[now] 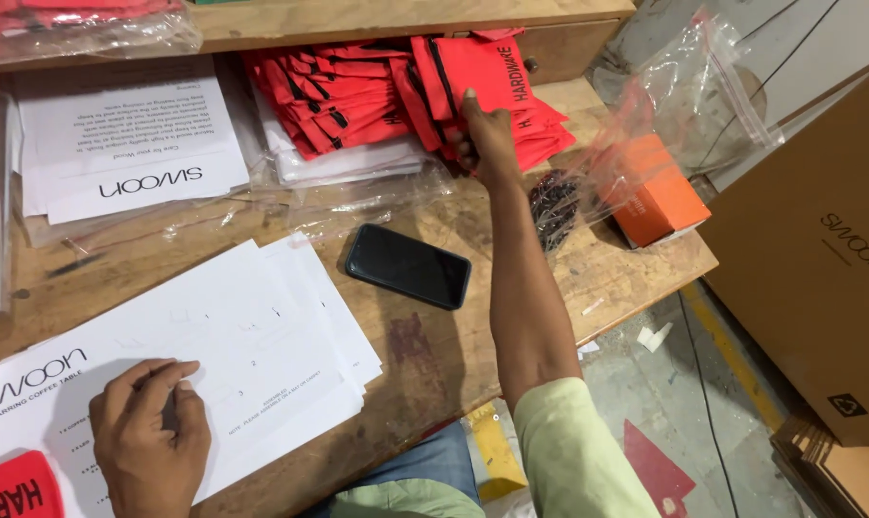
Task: The person sits at a wooden workbench and folds white printed instruction sheets, then opens red zippered pouches and inserts the folded papers into them, repeating the process with additional pouches and sheets from the table.
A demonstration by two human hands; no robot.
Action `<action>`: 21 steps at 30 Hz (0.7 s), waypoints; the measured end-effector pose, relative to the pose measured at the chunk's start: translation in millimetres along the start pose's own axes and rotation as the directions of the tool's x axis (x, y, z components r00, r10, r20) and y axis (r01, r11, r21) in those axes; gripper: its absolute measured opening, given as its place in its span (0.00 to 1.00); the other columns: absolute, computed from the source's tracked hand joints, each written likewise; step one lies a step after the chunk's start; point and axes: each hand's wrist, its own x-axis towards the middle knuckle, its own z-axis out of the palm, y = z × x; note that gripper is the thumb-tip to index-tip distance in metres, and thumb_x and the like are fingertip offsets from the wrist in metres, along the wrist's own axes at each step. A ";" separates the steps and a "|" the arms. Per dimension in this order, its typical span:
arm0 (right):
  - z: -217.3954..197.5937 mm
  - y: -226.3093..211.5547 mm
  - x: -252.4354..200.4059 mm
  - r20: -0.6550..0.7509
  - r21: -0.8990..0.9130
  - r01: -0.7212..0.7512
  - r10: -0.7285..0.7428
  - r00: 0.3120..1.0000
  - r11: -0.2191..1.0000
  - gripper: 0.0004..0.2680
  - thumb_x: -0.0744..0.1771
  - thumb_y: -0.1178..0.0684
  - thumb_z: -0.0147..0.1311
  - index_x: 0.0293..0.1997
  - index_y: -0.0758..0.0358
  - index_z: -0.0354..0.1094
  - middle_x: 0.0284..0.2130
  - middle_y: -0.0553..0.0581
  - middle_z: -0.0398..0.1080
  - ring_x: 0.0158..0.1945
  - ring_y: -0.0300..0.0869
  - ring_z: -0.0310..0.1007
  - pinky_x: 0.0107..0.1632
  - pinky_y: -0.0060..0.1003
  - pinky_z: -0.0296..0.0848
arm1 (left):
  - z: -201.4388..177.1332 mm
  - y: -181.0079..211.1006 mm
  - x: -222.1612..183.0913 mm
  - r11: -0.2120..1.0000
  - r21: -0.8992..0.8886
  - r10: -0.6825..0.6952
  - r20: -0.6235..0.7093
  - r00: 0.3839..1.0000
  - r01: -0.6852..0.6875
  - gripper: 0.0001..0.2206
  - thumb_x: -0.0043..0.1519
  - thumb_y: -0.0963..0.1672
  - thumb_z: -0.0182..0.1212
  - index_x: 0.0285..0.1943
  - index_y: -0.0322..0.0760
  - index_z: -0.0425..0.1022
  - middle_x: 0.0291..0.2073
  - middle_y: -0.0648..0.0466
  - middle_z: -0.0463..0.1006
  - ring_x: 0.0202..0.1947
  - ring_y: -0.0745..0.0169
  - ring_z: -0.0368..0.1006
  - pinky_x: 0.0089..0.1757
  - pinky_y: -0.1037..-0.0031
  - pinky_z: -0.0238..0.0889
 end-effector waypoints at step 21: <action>23.5 0.8 29.2 0.364 -0.930 0.366 -0.234 0.902 -0.037 0.27 0.64 0.24 0.48 0.69 0.43 0.61 0.65 0.58 0.58 0.71 0.58 0.51 0.68 0.69 0.43 | 6.9 14.4 16.9 0.997 0.025 -0.068 0.043 0.997 0.067 0.09 0.60 0.39 0.65 0.47 0.43 0.82 0.50 0.57 0.77 0.50 0.52 0.70 0.53 0.65 0.67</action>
